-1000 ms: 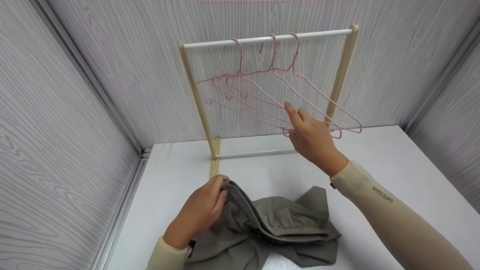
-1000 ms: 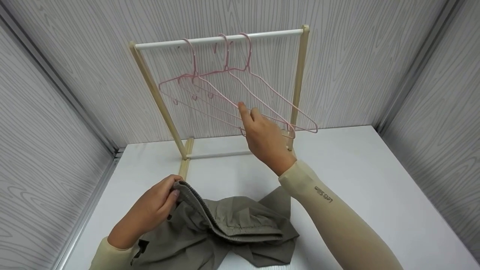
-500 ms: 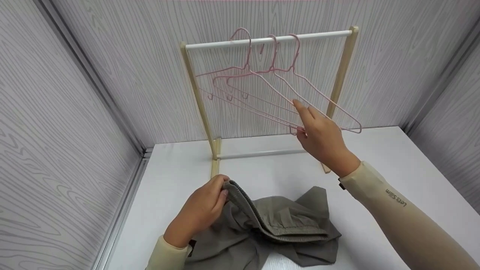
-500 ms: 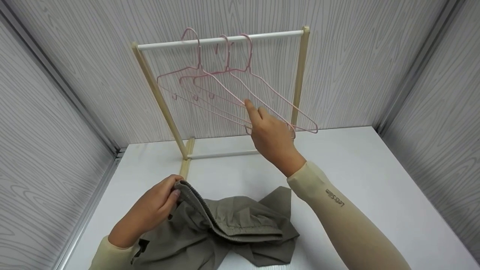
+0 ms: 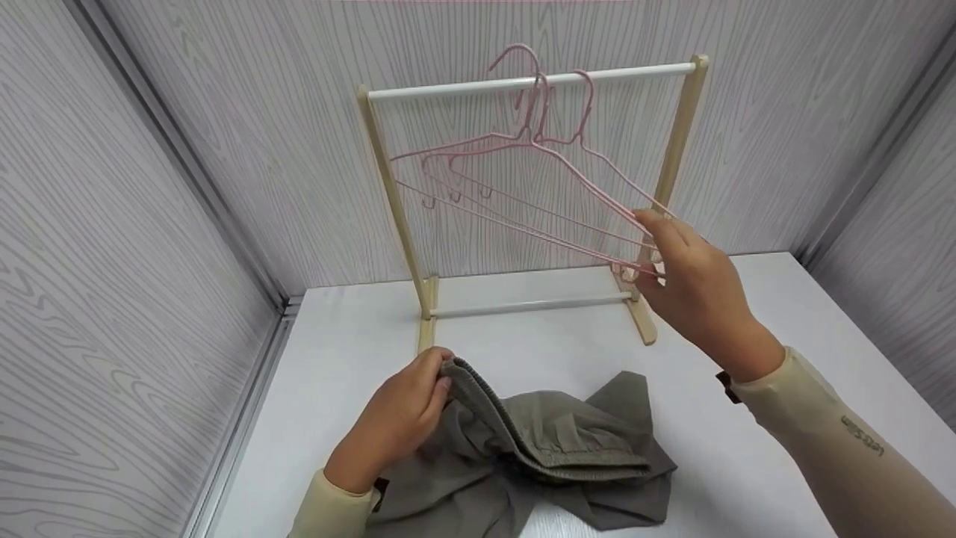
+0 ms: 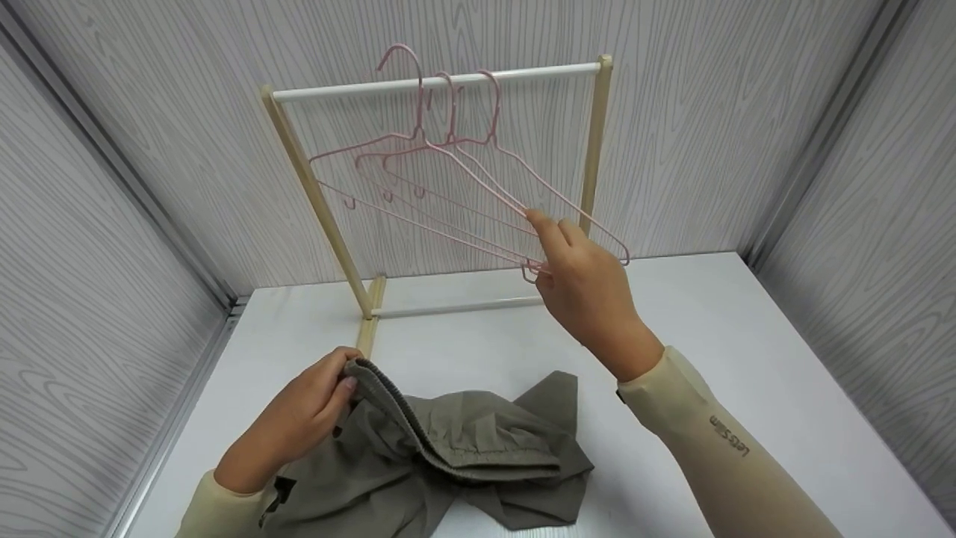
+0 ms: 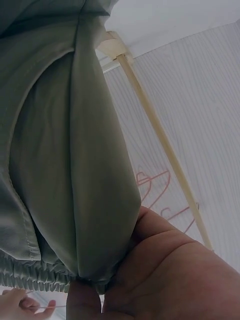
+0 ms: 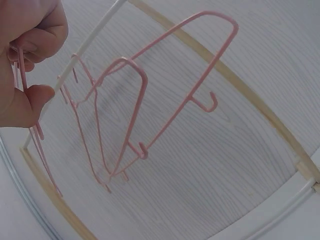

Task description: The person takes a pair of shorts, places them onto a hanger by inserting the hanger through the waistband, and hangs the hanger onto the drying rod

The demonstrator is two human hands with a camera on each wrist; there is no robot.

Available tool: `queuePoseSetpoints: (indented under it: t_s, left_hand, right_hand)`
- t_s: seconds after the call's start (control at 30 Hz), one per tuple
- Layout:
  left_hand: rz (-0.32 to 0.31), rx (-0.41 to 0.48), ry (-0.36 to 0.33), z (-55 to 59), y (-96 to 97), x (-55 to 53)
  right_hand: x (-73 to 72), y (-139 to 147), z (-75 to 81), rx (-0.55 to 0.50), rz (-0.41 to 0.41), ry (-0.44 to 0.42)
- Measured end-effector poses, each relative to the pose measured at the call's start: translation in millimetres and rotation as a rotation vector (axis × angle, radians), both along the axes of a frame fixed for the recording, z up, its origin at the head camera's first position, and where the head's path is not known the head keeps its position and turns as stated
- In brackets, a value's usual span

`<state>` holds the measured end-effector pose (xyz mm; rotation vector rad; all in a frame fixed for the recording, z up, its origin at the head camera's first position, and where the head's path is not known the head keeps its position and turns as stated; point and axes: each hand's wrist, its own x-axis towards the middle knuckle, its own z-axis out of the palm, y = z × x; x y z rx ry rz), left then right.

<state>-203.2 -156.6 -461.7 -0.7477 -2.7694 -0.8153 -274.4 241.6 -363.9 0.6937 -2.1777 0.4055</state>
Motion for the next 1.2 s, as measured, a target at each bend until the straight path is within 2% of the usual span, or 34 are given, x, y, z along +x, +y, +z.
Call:
queuePoseSetpoints:
  t_s: [0.33, 0.57, 0.7, 0.83, 1.2]
  left_hand:
    - [0.015, 0.008, 0.000, -2.2, -3.2, 0.3]
    - [0.028, 0.022, 0.035, -1.1, -6.1, -0.7]
    - [0.046, 0.020, 0.049, -0.3, -7.8, -1.0]
    - [0.058, 0.034, 0.032, 0.9, -9.6, -2.7]
    - [0.094, 0.084, 0.028, 2.2, -14.8, -5.6]
  right_hand:
    - [28.9, 30, 0.3, -0.001, -0.050, 0.047]
    - [44.8, 43, -4.1, -0.030, -0.003, 0.042]
    - [55.9, 47, -12.0, -0.063, 0.028, 0.040]
    - [65.6, 55, -23.1, -0.064, 0.020, 0.039]
    - [82.0, 81, -51.2, -0.074, 0.013, 0.033]
